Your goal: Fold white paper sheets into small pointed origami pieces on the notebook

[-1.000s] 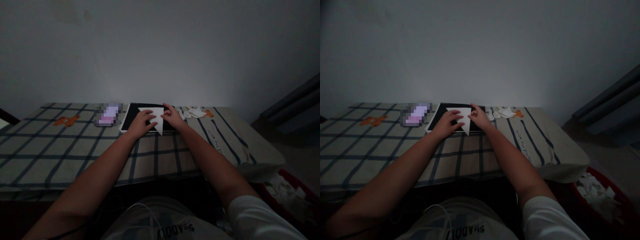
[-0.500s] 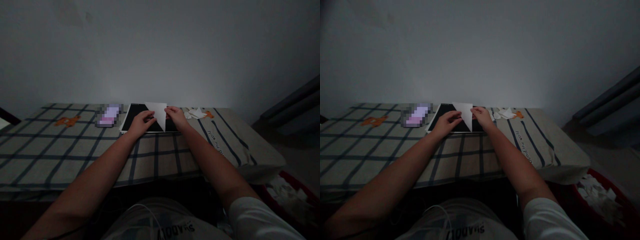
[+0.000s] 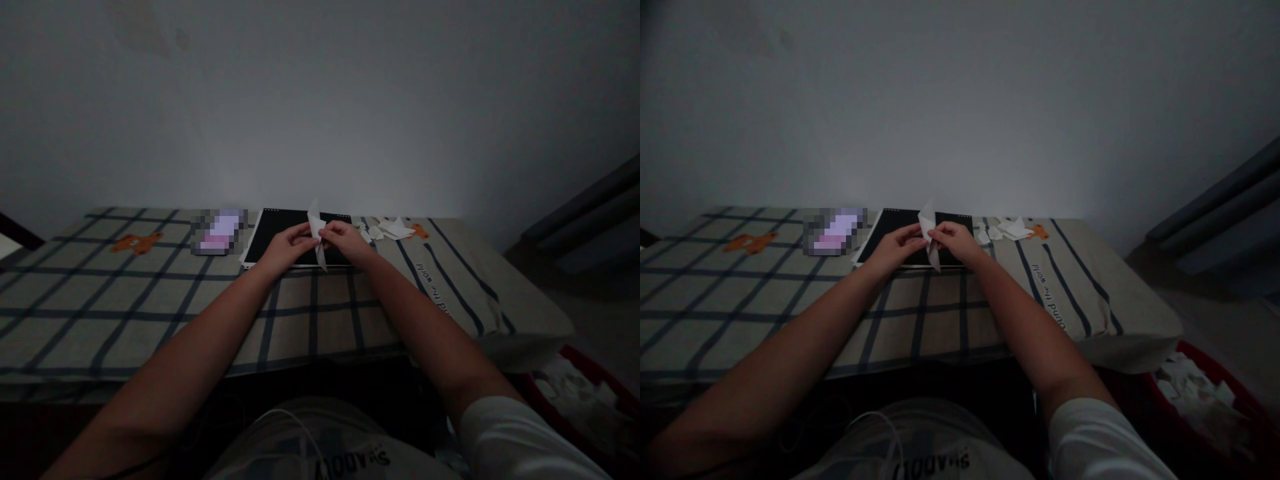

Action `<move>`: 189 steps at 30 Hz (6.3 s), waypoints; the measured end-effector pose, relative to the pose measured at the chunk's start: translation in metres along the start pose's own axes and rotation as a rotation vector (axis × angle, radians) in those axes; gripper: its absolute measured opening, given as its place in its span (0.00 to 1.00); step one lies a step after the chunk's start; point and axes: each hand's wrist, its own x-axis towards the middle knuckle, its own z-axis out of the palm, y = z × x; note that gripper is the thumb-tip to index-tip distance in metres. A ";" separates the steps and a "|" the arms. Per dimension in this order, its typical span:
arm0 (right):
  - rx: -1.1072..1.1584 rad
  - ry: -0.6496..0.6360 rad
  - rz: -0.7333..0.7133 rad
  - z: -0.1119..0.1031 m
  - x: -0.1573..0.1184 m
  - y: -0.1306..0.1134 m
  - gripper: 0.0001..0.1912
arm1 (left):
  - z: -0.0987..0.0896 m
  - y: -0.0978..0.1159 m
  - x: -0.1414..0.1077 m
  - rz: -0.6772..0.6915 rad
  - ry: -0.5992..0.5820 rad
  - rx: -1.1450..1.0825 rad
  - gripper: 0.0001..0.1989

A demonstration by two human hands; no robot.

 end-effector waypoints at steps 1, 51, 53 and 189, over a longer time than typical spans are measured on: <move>-0.016 -0.012 -0.005 0.000 0.000 0.000 0.17 | 0.000 0.000 0.000 0.000 -0.001 -0.015 0.33; 0.043 0.404 -0.024 -0.035 0.020 0.025 0.14 | -0.019 -0.002 0.004 -0.267 0.259 -0.135 0.16; 0.072 0.372 -0.025 -0.035 0.018 0.023 0.18 | -0.020 -0.002 0.005 -0.234 0.310 -0.103 0.16; 0.170 0.039 0.292 -0.005 -0.002 -0.010 0.07 | -0.006 -0.001 0.001 -0.232 0.161 -0.214 0.15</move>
